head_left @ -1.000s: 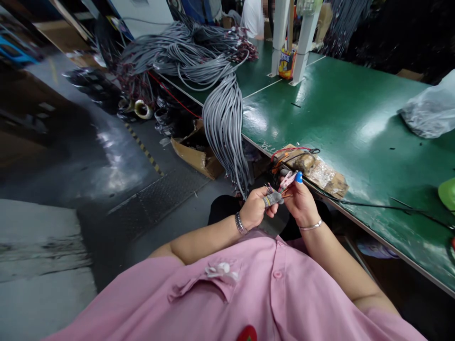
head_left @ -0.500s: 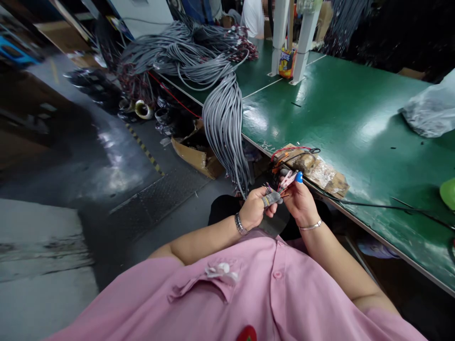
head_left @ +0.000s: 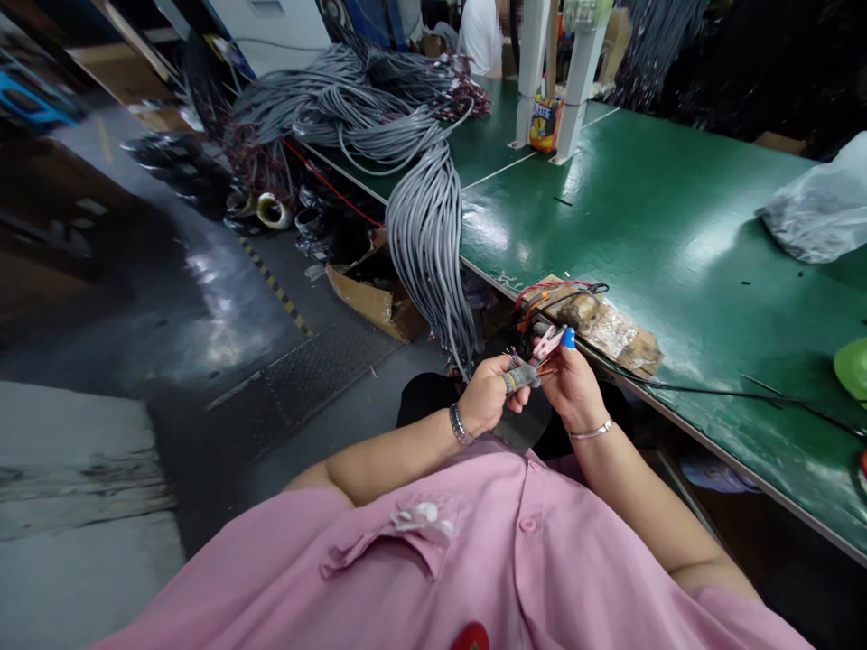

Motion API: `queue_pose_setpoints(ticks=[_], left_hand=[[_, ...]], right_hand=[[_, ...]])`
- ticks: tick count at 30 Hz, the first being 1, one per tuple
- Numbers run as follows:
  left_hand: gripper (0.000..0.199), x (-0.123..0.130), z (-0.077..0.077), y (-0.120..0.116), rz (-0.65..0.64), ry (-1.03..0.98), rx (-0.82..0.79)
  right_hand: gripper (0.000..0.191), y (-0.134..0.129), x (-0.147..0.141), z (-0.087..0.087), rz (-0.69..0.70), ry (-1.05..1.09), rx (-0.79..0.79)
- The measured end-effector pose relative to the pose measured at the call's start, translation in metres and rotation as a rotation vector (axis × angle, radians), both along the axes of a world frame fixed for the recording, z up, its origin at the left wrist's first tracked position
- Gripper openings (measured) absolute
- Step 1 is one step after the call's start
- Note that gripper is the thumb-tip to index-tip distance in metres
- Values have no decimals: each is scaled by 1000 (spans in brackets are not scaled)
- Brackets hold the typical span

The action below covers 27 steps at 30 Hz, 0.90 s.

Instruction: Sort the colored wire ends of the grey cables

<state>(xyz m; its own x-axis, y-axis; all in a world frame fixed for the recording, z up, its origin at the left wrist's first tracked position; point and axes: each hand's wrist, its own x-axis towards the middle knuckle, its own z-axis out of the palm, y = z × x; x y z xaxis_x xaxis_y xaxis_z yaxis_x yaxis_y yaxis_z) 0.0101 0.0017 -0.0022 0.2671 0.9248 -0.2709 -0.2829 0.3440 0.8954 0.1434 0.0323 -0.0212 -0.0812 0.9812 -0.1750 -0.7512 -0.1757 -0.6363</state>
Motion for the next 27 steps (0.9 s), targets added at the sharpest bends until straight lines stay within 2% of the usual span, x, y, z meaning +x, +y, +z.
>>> queue_pose_setpoints(ticks=[8,13,17,22,27], left_hand=[[31,1,-3,-2,19,-12,25],[30,0,-2,-5,43,1,58],[32,-2,2,-12,34,18,82],[31,-4,4,-14,61,15,71],[30,-2,7,-9,40,-36,15]], right_hand=[[35,0,2,-4,37,-18,-10],[37,-3,3,0,75,42,-5],[36,-5,4,4,84,53,-58],[23,-6,8,5,57,2,-58],[33,-4,9,-4,-10,-92,-14]])
